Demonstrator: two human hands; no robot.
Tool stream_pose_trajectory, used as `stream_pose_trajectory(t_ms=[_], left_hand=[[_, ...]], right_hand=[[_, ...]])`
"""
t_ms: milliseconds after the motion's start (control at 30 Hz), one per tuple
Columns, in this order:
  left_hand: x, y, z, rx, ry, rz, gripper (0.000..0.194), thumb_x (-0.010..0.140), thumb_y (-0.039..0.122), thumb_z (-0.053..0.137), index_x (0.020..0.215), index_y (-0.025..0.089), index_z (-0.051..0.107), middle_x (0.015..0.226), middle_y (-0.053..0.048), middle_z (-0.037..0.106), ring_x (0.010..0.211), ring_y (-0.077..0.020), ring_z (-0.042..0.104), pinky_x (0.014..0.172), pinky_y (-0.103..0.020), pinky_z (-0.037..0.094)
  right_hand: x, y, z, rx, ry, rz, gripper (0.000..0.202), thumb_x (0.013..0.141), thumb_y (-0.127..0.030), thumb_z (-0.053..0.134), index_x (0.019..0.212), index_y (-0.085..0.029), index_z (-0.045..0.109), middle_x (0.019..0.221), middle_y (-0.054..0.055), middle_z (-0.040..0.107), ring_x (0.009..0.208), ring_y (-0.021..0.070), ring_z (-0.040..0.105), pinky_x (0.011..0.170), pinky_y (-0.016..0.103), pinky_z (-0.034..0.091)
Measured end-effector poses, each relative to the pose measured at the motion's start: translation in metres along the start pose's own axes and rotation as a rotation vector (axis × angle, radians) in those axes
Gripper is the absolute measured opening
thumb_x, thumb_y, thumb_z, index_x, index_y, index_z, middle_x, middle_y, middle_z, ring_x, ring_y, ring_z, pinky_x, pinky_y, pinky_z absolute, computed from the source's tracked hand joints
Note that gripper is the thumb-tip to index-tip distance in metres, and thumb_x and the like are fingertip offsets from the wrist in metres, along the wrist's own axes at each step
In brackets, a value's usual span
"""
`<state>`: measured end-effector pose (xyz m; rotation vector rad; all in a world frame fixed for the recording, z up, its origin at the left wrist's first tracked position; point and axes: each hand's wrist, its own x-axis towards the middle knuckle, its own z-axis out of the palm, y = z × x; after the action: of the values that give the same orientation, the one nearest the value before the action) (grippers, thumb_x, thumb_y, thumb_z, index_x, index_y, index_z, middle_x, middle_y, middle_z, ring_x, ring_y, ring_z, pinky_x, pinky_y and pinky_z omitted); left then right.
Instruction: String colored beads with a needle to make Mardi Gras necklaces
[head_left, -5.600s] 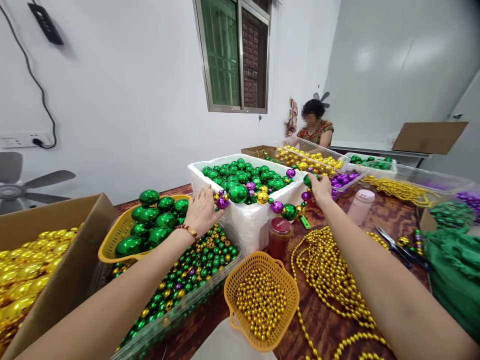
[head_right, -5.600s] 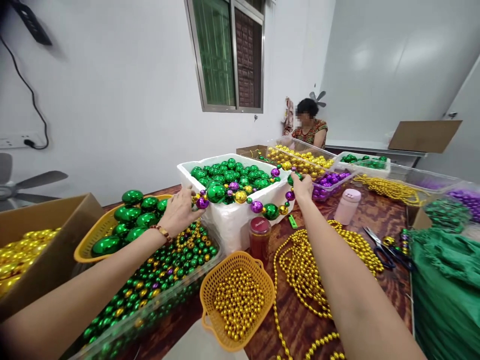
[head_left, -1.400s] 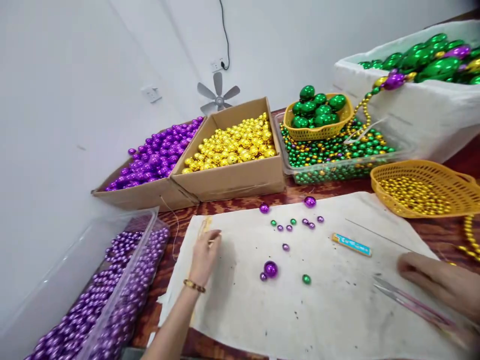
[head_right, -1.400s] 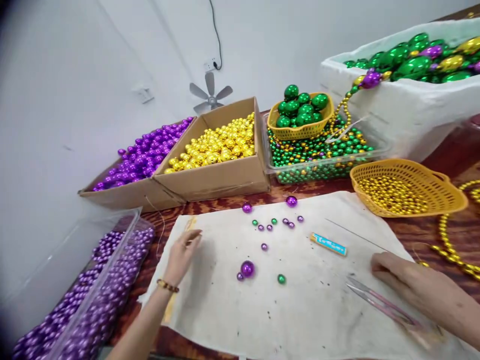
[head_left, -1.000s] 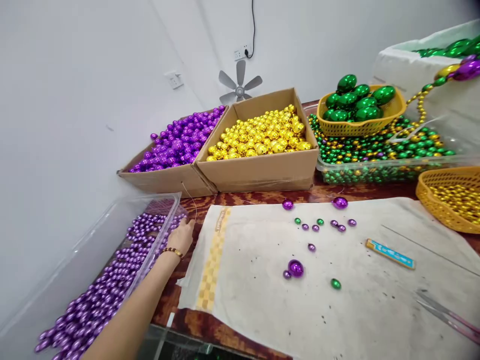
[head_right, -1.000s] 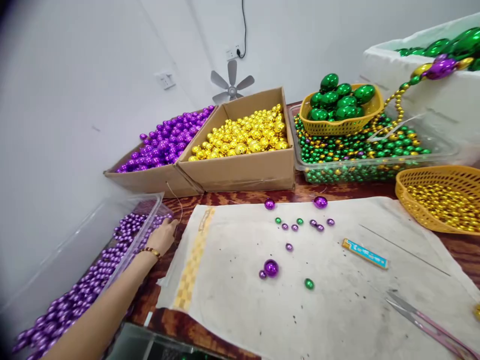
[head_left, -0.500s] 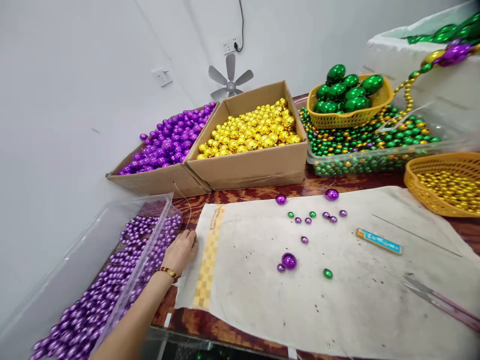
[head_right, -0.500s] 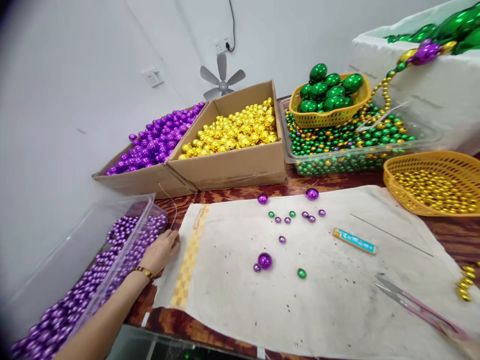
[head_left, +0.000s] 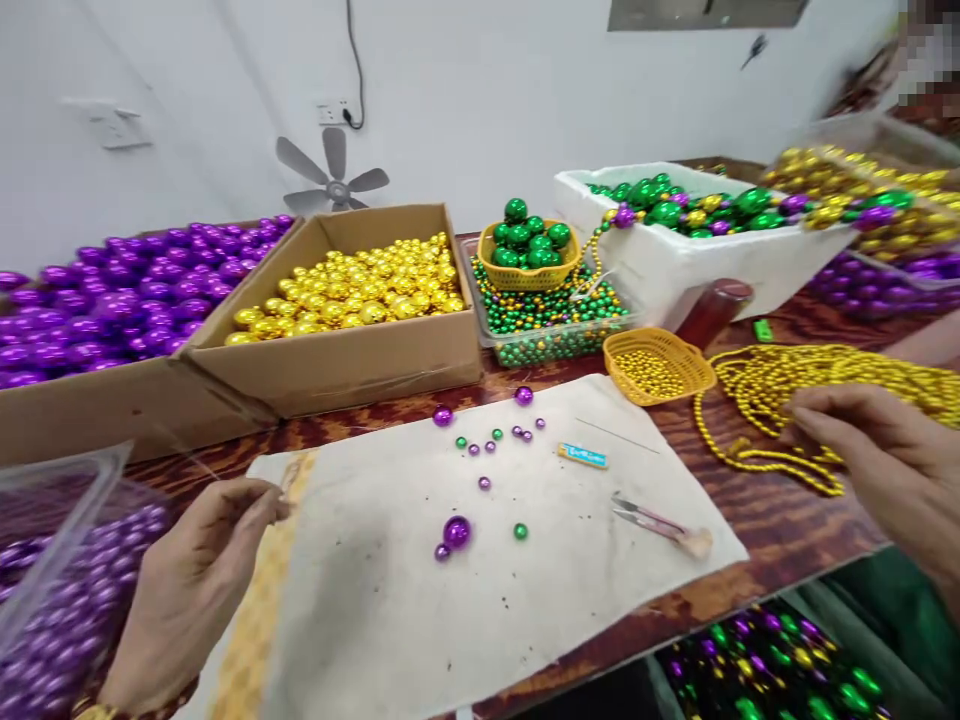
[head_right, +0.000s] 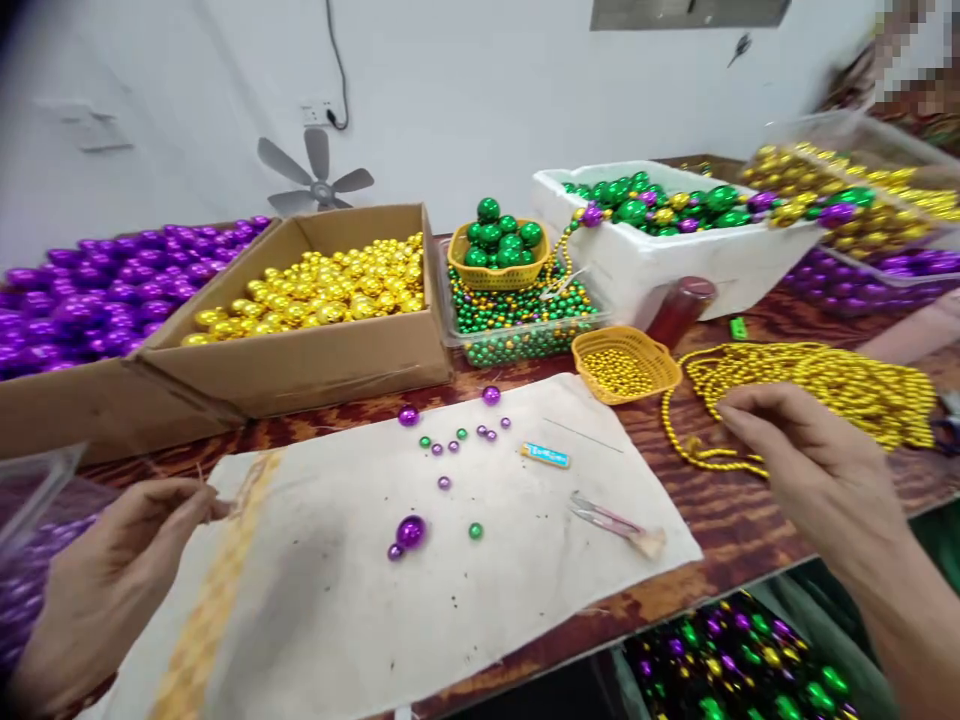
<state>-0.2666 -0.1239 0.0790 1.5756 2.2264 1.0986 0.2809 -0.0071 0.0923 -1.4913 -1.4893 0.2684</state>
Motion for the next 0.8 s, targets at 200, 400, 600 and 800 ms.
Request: stream_pose_trajectory(t_ms=[200, 400, 600, 800], left_hand=[[-0.024, 0.149, 0.109, -0.907, -0.503, -0.230, 0.018, 0.084, 0.037, 0.064, 0.089, 0.021, 0.060, 0.055, 0.006, 0.040, 0.046, -0.0069, 0.029, 0.042, -0.020, 0.023], [-0.055, 0.236, 0.199, -1.315, -0.787, -0.263, 0.013, 0.086, 0.032, 0.064, 0.086, 0.019, 0.061, 0.086, -0.004, 0.063, 0.080, -0.0127, 0.058, 0.070, -0.023, 0.046], [-0.036, 0.249, 0.227, -1.360, -0.720, -0.138, 0.013, 0.088, 0.030, 0.062, 0.085, 0.018, 0.059, 0.091, -0.005, 0.065, 0.092, -0.0159, 0.058, 0.086, -0.030, 0.043], [-0.030, 0.239, 0.228, -1.351, -0.791, -0.179, 0.019, 0.088, 0.036, 0.061, 0.086, 0.018, 0.057, 0.084, -0.004, 0.067, 0.078, -0.0171, 0.064, 0.080, -0.034, 0.047]], right_hand=[[0.013, -0.060, -0.013, 0.083, -0.075, -0.198, 0.006, 0.090, -0.018, 0.057, 0.087, -0.022, 0.061, 0.085, 0.004, 0.060, 0.077, 0.0156, 0.056, 0.071, 0.032, 0.042], [0.008, -0.085, -0.001, 0.226, -0.346, -0.323, 0.012, 0.091, -0.014, 0.054, 0.082, -0.020, 0.059, 0.094, 0.001, 0.057, 0.091, 0.0154, 0.055, 0.083, 0.031, 0.041], [-0.012, -0.055, 0.052, 0.483, -0.358, -0.075, 0.006, 0.086, -0.018, 0.064, 0.080, -0.020, 0.066, 0.105, 0.003, 0.056, 0.105, 0.0184, 0.053, 0.094, 0.033, 0.038], [-0.024, -0.045, 0.085, 0.610, -0.301, 0.075, 0.008, 0.083, -0.016, 0.062, 0.076, -0.019, 0.066, 0.100, 0.003, 0.057, 0.106, 0.0199, 0.053, 0.097, 0.034, 0.036]])
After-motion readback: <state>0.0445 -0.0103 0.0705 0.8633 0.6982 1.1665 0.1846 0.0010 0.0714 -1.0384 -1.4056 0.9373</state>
